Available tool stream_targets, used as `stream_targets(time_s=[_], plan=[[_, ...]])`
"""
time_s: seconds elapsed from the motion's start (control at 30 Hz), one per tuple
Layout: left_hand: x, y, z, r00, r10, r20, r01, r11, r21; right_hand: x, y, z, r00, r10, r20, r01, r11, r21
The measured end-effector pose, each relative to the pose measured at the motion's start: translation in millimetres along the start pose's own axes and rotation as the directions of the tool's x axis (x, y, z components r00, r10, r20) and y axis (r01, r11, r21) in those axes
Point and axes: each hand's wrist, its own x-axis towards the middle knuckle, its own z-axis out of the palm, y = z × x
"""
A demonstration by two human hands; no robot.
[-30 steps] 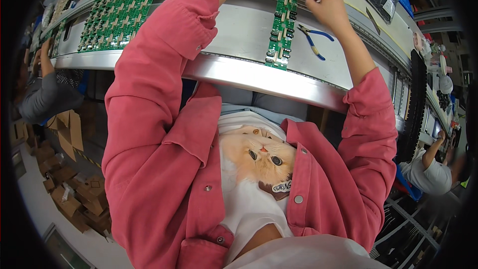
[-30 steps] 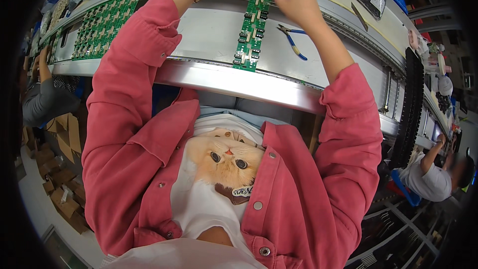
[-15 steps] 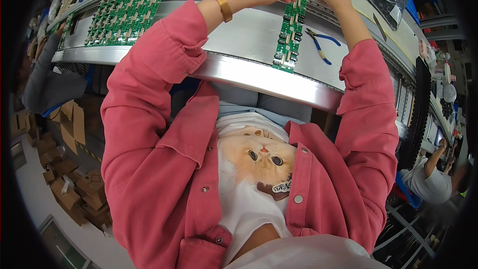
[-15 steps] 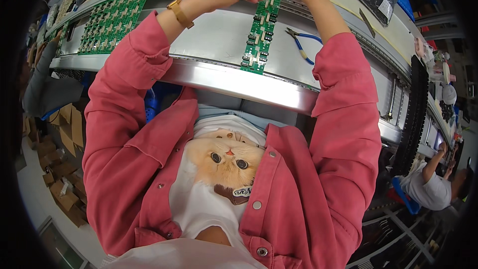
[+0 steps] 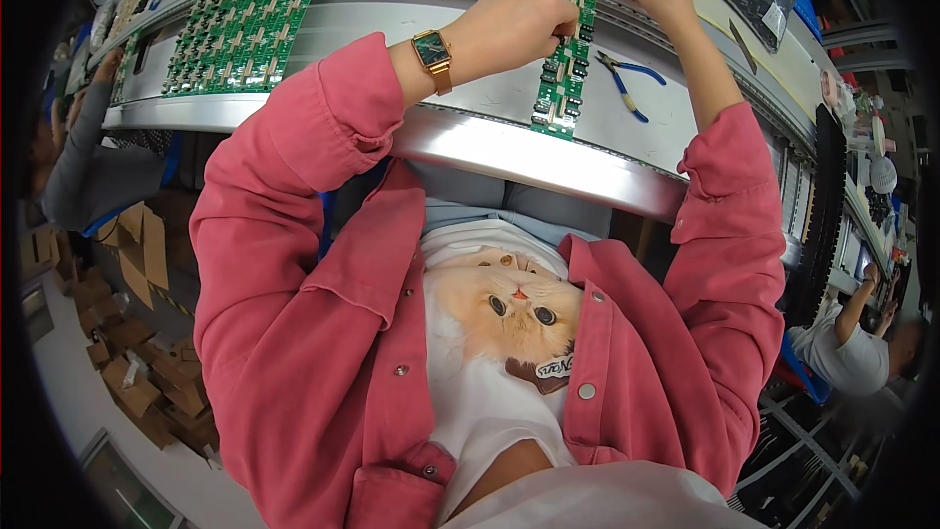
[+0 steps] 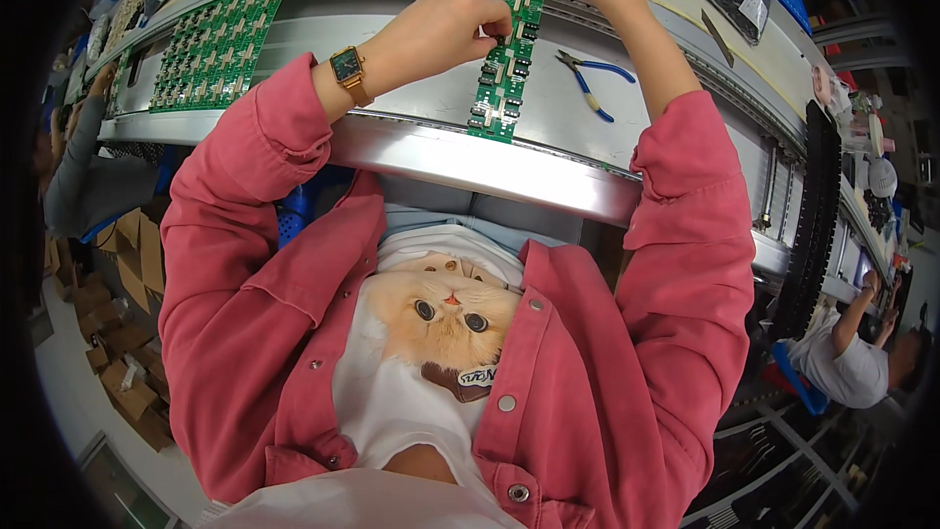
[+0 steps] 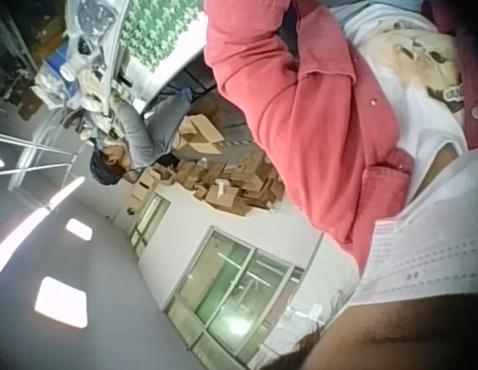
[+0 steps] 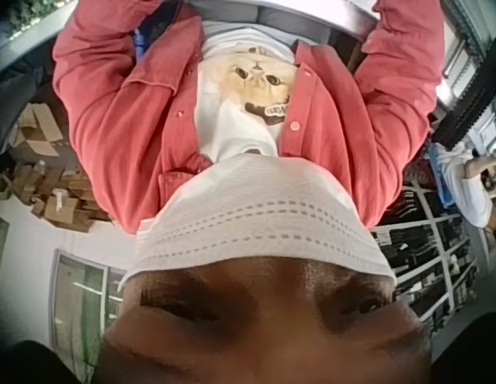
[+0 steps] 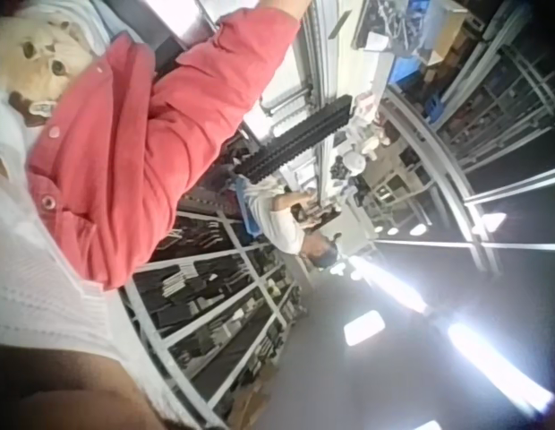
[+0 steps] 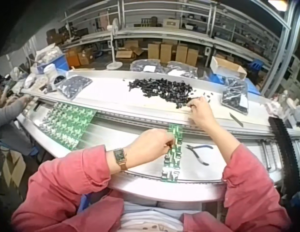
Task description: Manual assembly of electronic components onto printed circuit boards at a factory station.
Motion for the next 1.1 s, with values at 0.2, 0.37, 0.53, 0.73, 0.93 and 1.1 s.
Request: stream_targets(time_s=[0.2, 0.37, 0.53, 0.73, 0.93, 1.1], plan=[[-4, 7, 0, 1.000, -0.015, 0.001, 0.015, 0.999, 0.038, -28, -39, -23, 0.977, 0.172, 0.122, -0.198, 0.946, 0.256], [-4, 8, 3, 1.000, 0.019, -0.020, -0.018, 0.998, 0.066, -33, -31, -19, 0.964, 0.189, 0.187, -0.244, 0.909, 0.337], [-6, 7, 4, 0.999, 0.039, -0.028, -0.037, 0.996, 0.085, -52, -52, -29, 0.986, 0.102, 0.129, -0.127, 0.971, 0.201], [-5, 5, 7, 0.997, 0.067, -0.032, -0.063, 0.992, 0.112, -56, -59, -30, 0.968, 0.151, 0.202, -0.203, 0.942, 0.267], [5, 2, -9, 1.000, 0.012, -0.017, -0.009, 0.984, 0.178, -69, -45, -22, 0.985, 0.126, 0.118, -0.167, 0.874, 0.456], [47, -92, -9, 0.997, -0.067, 0.035, 0.067, 0.998, -0.011, -77, -53, -29, 0.981, 0.045, 0.189, -0.121, 0.902, 0.413]])
